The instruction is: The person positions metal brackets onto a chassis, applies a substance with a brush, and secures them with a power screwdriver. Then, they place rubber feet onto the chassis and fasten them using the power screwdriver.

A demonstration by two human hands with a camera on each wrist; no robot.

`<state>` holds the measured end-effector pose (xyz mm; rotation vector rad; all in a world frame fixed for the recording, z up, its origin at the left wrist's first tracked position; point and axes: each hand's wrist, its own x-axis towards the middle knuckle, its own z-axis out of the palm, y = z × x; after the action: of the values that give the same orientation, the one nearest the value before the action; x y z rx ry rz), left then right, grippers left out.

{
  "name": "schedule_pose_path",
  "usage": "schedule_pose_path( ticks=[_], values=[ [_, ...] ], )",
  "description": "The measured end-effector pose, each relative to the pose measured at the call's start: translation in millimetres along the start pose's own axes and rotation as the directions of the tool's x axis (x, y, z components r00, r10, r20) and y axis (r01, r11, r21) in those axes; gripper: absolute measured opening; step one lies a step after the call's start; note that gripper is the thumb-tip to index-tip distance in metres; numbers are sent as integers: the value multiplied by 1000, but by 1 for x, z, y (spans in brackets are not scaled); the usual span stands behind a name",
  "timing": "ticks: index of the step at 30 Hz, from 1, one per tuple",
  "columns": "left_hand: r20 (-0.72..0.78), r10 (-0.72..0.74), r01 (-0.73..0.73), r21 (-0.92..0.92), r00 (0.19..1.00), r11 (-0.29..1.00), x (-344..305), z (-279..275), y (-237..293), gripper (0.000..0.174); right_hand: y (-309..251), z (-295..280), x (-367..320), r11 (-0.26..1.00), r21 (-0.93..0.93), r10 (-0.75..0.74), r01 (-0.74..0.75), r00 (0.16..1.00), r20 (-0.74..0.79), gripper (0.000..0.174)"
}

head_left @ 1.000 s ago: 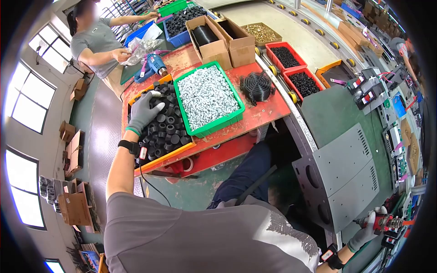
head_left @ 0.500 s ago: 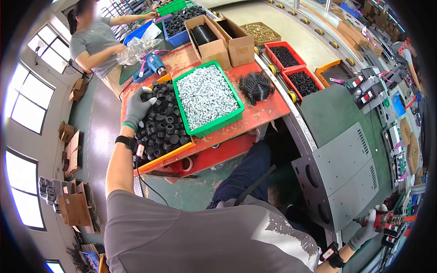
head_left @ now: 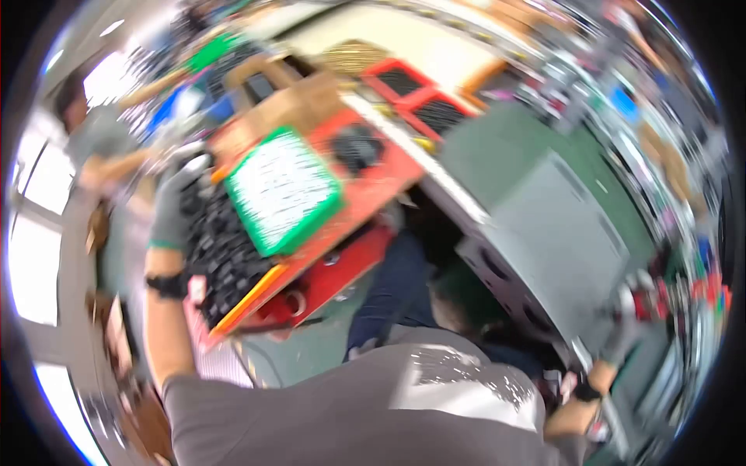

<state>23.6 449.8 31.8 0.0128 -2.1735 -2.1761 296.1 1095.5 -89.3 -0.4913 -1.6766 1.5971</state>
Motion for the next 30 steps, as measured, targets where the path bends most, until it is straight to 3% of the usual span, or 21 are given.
schedule_pose_path(
  ticks=[1, 2, 4, 5, 6, 8, 9, 10, 11, 12, 13, 14, 15, 16, 17, 18, 20, 21, 24, 25, 30],
  values=[
    [92, 2, -8, 63, 996, 998, -7, 46, 14, 22, -24, 23, -13, 983, -168, -83, 74, 995, -51, 40],
    [183, 11, -33, 119, 983, 992, -13, 89, 22, 24, -16, 10, -7, 980, -179, -98, 92, 995, -29, 41],
    [539, 10, -107, 149, 842, 983, -6, 158, 19, 29, -29, 18, -5, 991, -90, -103, 97, 993, -54, 43],
    [574, -21, -68, 133, 818, 989, -20, 208, 22, 33, -39, 20, -7, 991, -60, -123, 120, 991, -47, 40],
    [717, -19, -30, 56, 697, 998, -26, 248, 12, 32, -47, 22, -8, 990, -18, -140, 140, 990, -23, 37],
    [809, -131, 121, 74, 573, 990, -51, 330, 1, 33, -59, 25, -12, 990, -61, -132, 129, 990, -48, 32],
    [860, -218, 40, 225, 461, 973, -50, 363, -11, 31, -61, 22, -13, 985, -65, -165, 162, 986, -35, 33],
    [912, -192, -37, 220, 364, 975, -54, 400, -28, 30, -61, 20, -13, 983, -32, -180, 178, 983, -48, 33],
    [914, -245, -32, 270, 324, 962, -64, 430, -37, 29, -60, 16, -14, 984, -52, -175, 172, 983, -54, 33],
    [915, -281, -92, 319, 291, 943, -72, 458, -46, 28, -60, 12, -14, 984, -73, -169, 165, 984, -58, 33],
    [936, -207, -217, 273, 286, 937, -73, 489, -75, 27, -57, 9, -15, 983, -77, -174, 170, 983, -60, 33],
    [942, -204, -226, 267, 267, 937, -73, 507, -102, 27, -54, 5, -14, 981, -82, -182, 177, 981, -63, 33],
    [965, 4, -565, 149, 261, 812, -73, 526, -126, 28, -55, 4, -15, 986, -91, -145, 139, 987, -63, 34],
    [962, 204, -825, 35, 181, 564, -81, 540, -124, 29, -47, 0, -16, 980, -41, -196, 195, 980, -40, 35],
    [961, 102, -864, 180, 256, 470, -92, 542, -127, 35, -44, -6, -17, 982, -23, -185, 185, 983, -7, 35],
    [965, 103, -867, 167, 241, 470, -96, 543, -126, 35, -43, -9, -18, 985, -3, -171, 171, 985, 30, 36],
    [972, 196, -964, 76, 128, 254, -96, 537, -121, 44, -41, -12, -19, 988, -9, -154, 154, 988, 15, 36],
    [961, 225, -962, 101, 161, 254, -93, 533, -125, 57, -37, -14, -19, 990, -22, -142, 142, 990, 22, 37],
    [953, 231, -948, 127, 198, 290, -87, 517, -122, 68, -28, -13, -16, 995, -19, -93, 93, 995, 21, 36],
    [954, 173, -935, 185, 245, 303, -86, 513, -120, 79, -30, -12, -15, 997, -18, -75, 76, 997, 17, 36],
    [915, 185, -898, 285, 359, 335, -78, 486, -124, 91, -24, -10, -14, 998, 36, -52, 53, 999, -10, 40]
  ],
)
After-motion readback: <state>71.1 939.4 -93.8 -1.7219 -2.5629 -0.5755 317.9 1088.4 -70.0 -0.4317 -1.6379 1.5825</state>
